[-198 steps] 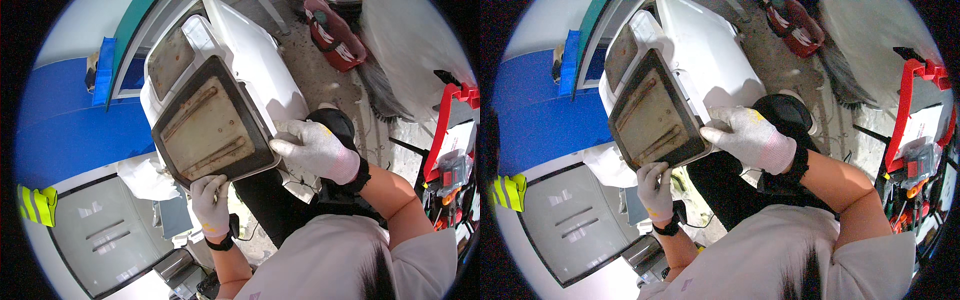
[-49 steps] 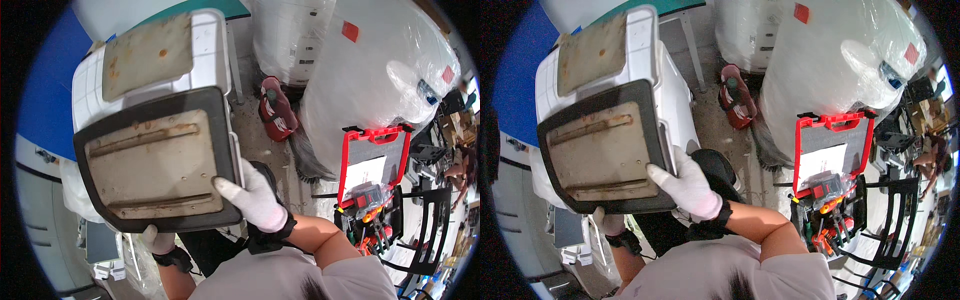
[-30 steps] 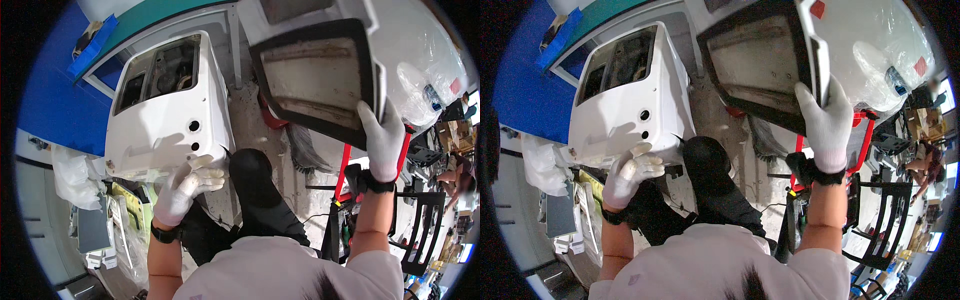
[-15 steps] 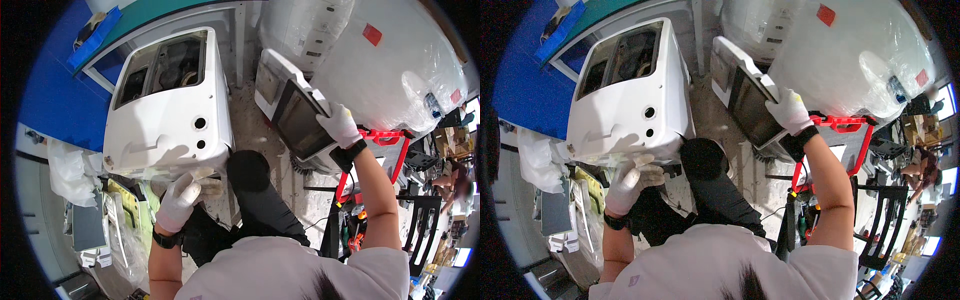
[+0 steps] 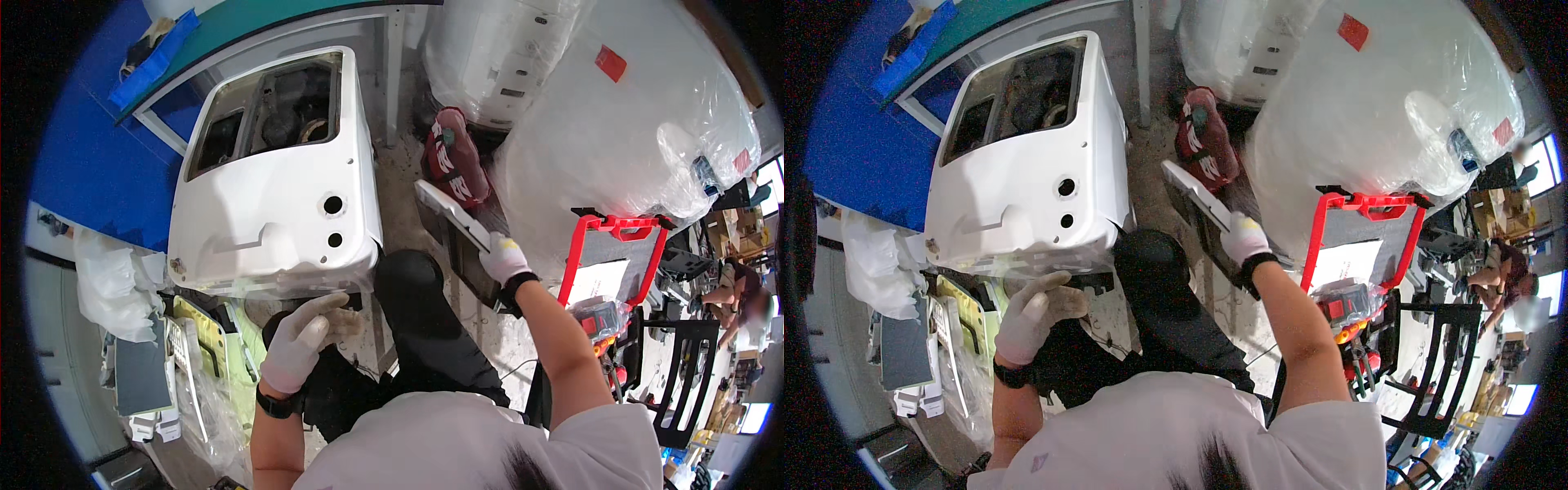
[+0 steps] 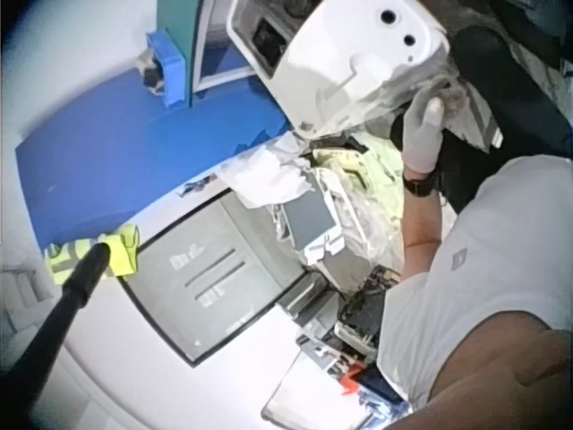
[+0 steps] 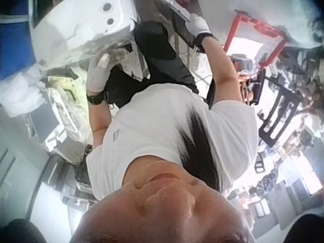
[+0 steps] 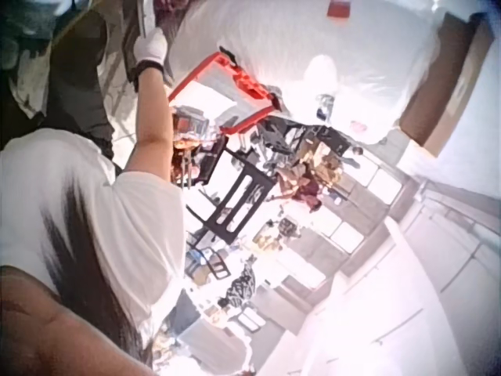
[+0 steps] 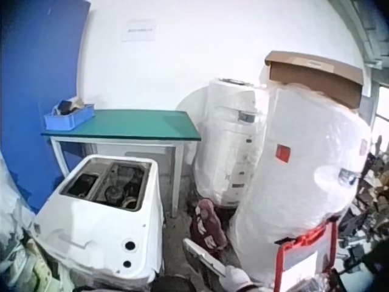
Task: The person is removing a metal tray and unscrewing components from a white plastic machine housing using a screwdriver.
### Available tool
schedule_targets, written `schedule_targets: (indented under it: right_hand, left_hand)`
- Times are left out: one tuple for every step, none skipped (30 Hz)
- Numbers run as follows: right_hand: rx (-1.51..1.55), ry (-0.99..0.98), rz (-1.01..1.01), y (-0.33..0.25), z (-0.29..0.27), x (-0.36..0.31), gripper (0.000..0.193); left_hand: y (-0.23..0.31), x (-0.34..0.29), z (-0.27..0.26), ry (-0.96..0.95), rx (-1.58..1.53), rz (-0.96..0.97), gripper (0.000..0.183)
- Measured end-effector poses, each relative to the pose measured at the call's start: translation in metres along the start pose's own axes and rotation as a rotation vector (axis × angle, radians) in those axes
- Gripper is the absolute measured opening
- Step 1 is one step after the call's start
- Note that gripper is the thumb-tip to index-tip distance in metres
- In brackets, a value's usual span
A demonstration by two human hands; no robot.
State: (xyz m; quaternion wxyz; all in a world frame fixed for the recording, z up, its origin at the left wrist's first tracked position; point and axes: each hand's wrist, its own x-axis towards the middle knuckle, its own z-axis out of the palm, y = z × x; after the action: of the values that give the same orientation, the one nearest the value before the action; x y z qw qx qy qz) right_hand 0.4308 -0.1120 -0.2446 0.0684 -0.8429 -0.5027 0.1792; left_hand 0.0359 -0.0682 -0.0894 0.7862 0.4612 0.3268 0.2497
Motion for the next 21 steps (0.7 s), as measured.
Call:
schedule_targets:
  right_hand:
    - [0.018,0.001,0.015,0.013,0.015,0.000,0.037]
    - [0.019,0.004,0.030,0.019,0.026,-0.005,0.037]
    - [0.021,0.006,0.044,0.023,0.036,-0.009,0.038]
    - [0.012,-0.026,0.096,0.024,0.043,-0.012,0.038]
    - [0.035,0.003,0.142,0.028,0.048,-0.020,0.038]
    - [0.038,0.003,0.185,0.025,0.049,-0.029,0.038]
    - [0.039,0.004,0.231,0.024,0.051,-0.038,0.039]
    - [0.039,0.002,0.228,0.026,0.056,-0.046,0.039]
    - [0.094,0.022,0.276,0.030,0.062,-0.053,0.040]
    - [0.148,0.042,0.325,0.036,0.069,-0.058,0.041]
    - [0.149,0.040,0.323,0.043,0.078,-0.062,0.041]
    - [0.165,0.075,0.342,0.054,0.089,-0.064,0.043]
    - [0.183,0.107,0.358,0.061,0.098,-0.067,0.045]
    - [0.230,0.155,0.353,0.068,0.106,-0.070,0.048]
    - [0.229,0.150,0.355,0.082,0.116,-0.071,0.048]
    - [0.232,0.196,0.334,0.094,0.125,-0.071,0.050]
    - [0.234,0.242,0.313,0.106,0.134,-0.072,0.051]
    - [0.264,0.257,0.322,0.103,0.133,-0.077,0.053]
    - [0.266,0.248,0.321,0.103,0.132,-0.077,0.053]
    - [0.299,0.209,0.352,0.104,0.132,-0.075,0.054]
    - [0.330,0.171,0.386,0.106,0.131,-0.076,0.054]
  left_hand:
    - [-0.001,0.000,-0.001,0.010,-0.004,-0.009,0.056]
    - [-0.001,-0.001,-0.003,0.029,-0.006,-0.018,0.057]
    - [-0.002,-0.003,-0.004,0.033,-0.005,-0.014,0.057]
    - [-0.005,-0.004,-0.006,0.076,-0.001,-0.022,0.066]
    - [-0.008,-0.004,-0.008,0.118,0.002,-0.031,0.074]
    - [-0.009,-0.005,-0.010,0.124,0.002,-0.030,0.074]
    - [-0.010,-0.005,-0.011,0.143,-0.007,-0.040,0.074]
    - [-0.012,-0.006,-0.012,0.164,-0.017,-0.050,0.074]
    - [-0.013,-0.007,-0.012,0.167,-0.016,-0.050,0.074]
    - [-0.014,-0.007,-0.012,0.181,-0.045,-0.053,0.074]
    - [-0.015,-0.006,-0.012,0.195,-0.073,-0.056,0.073]
    - [-0.016,-0.005,-0.012,0.200,-0.073,-0.057,0.073]
    - [-0.017,-0.004,-0.012,0.206,-0.085,-0.060,0.072]
    - [-0.017,-0.004,-0.012,0.213,-0.097,-0.064,0.072]
    - [-0.018,0.000,-0.010,0.214,-0.098,-0.068,0.072]
    - [-0.017,0.002,-0.009,0.224,-0.090,-0.071,0.071]
    - [-0.015,0.005,-0.007,0.232,-0.081,-0.074,0.070]
    - [-0.016,0.006,-0.008,0.241,-0.081,-0.080,0.070]
    - [-0.017,0.007,-0.010,0.241,-0.093,-0.076,0.070]
    - [-0.018,0.009,-0.011,0.240,-0.105,-0.072,0.070]
    - [-0.018,0.011,-0.011,0.244,-0.105,-0.078,0.070]
